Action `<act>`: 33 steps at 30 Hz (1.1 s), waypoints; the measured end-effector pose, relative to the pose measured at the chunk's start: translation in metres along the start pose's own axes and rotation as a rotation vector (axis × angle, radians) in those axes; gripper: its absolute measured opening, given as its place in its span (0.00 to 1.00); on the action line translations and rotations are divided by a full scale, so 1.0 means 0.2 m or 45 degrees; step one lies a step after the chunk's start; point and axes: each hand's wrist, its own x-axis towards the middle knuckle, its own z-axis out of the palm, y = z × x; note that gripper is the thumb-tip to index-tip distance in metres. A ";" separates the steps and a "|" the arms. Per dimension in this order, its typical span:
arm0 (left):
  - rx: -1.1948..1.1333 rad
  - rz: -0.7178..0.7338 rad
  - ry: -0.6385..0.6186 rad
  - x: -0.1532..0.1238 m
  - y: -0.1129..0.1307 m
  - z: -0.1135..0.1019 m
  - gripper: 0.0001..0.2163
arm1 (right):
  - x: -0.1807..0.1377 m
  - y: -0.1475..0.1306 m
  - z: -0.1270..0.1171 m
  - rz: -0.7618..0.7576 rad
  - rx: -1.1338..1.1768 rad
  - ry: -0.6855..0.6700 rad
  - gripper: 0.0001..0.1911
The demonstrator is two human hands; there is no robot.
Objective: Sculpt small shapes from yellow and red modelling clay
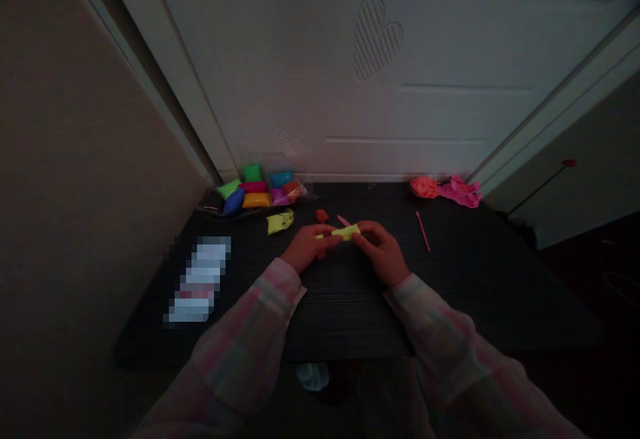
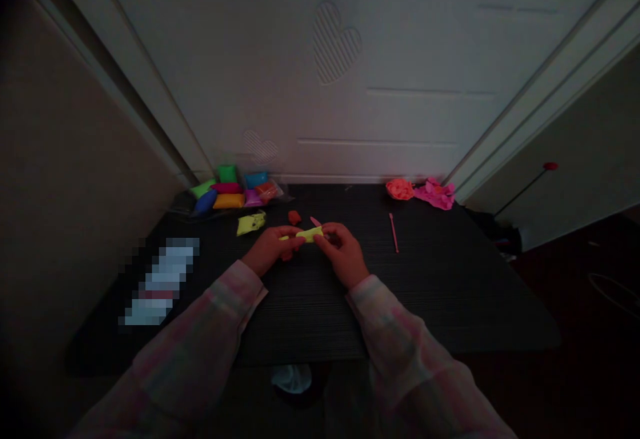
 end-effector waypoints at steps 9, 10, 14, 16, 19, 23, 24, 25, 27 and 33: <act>0.333 0.143 0.069 -0.02 0.01 0.00 0.14 | -0.01 0.00 0.01 0.312 0.310 -0.210 0.14; 0.362 0.158 0.074 -0.02 0.01 0.01 0.13 | -0.01 0.00 0.01 0.320 0.304 -0.207 0.13; 0.403 0.205 0.131 -0.03 0.03 0.02 0.09 | 0.00 0.00 0.01 0.313 0.262 -0.184 0.11; 0.372 0.212 0.168 -0.04 0.03 0.03 0.08 | -0.01 -0.01 0.01 0.296 0.228 -0.173 0.10; 0.278 0.195 0.207 -0.03 0.01 0.04 0.08 | 0.00 -0.02 0.01 0.265 0.191 -0.129 0.09; -0.070 0.115 0.127 -0.02 -0.01 0.05 0.12 | 0.01 -0.03 0.00 0.288 0.246 -0.072 0.10; -0.235 0.100 0.088 -0.01 -0.01 0.05 0.14 | 0.01 -0.02 0.00 0.302 0.288 -0.058 0.10; -0.412 0.086 0.057 -0.01 0.00 0.05 0.17 | 0.01 -0.02 0.01 0.319 0.336 -0.054 0.11; -0.731 0.058 0.051 0.00 0.01 0.06 0.21 | 0.01 -0.01 0.02 0.351 0.408 -0.104 0.11; -1.019 -0.028 0.085 -0.01 0.02 0.12 0.25 | -0.01 0.00 0.12 0.003 -0.095 -0.077 0.09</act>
